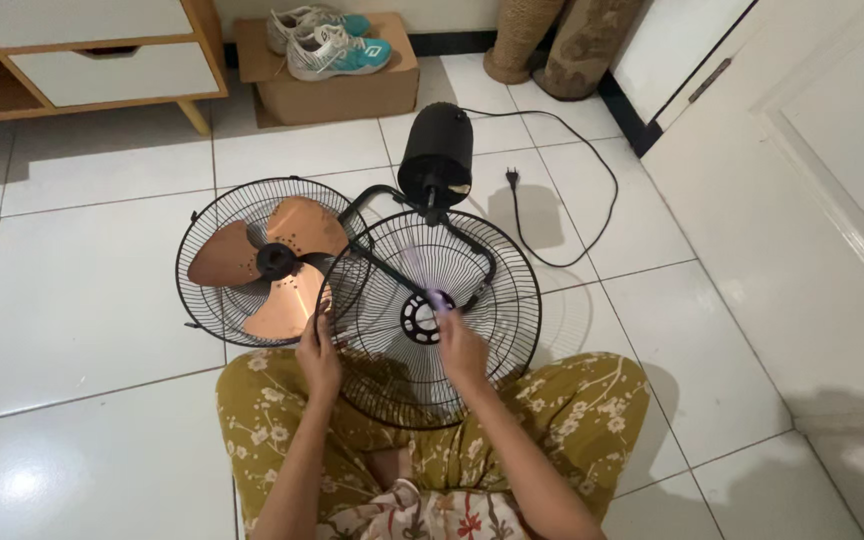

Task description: The person sits on the floor and disassembles an electric desk fan, removing the front grille, unscrewing the blade cap and taking off the fan blades. They then use a toothbrush to brush the grille guard while the motor housing and blades lie beside it.

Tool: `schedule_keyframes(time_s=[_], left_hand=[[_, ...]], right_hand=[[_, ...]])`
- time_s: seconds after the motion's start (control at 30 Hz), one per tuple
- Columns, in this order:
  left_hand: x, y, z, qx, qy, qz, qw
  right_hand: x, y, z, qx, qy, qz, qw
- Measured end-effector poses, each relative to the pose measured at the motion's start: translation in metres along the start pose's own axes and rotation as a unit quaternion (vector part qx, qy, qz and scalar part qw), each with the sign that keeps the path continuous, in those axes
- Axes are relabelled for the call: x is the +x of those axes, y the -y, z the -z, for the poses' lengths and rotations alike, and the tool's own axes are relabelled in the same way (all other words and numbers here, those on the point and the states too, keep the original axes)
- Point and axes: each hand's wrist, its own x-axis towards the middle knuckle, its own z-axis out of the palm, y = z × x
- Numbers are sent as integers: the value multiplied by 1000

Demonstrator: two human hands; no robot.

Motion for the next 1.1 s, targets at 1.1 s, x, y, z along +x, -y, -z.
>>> schedule_keyframes(time_s=[1.1], left_hand=[[-8, 11, 0, -92, -54, 43, 993]], right_hand=[[11, -7, 12, -64, 133, -56, 987]])
